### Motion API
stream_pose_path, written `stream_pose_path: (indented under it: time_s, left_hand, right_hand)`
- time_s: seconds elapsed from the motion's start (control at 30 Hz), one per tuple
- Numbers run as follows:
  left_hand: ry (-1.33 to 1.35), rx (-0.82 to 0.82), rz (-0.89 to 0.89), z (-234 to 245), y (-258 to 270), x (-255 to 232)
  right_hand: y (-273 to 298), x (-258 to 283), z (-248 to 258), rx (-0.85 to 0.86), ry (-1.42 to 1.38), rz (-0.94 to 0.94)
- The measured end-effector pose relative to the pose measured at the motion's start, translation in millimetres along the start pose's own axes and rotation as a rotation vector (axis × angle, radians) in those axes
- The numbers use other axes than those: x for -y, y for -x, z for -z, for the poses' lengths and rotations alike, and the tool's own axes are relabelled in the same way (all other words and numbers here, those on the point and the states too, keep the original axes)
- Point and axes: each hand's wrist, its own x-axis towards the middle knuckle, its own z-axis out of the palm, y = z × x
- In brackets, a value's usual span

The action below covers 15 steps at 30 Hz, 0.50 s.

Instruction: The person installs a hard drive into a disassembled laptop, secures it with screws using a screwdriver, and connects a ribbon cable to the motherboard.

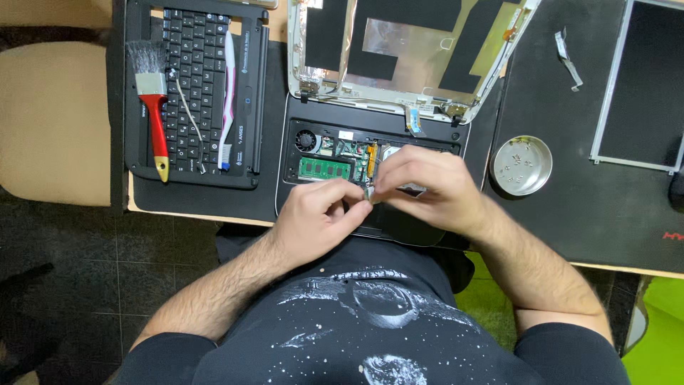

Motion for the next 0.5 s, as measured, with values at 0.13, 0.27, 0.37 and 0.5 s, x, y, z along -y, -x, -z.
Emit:
stream_pose_path:
  time_s: [0.13,0.27,0.37,0.5]
  left_hand:
    - [0.136,0.060,0.118,-3.3,12.8,12.7]
    - [0.312,0.112,0.207,6.0,12.8,2.3]
    - [0.460,0.144,0.243,9.1,15.1,0.7]
    - [0.569,0.174,0.273,9.2,17.2,3.4]
  right_hand:
    - [5.5,-4.6,-4.9,0.026,0.028,0.008]
    - [3.3,0.8,-2.1,0.080,0.000,0.056]
    - [4.5,-1.6,-2.3,0.084,0.011,0.076]
    - [5.3,-2.0,-2.7,0.080,0.008,0.095]
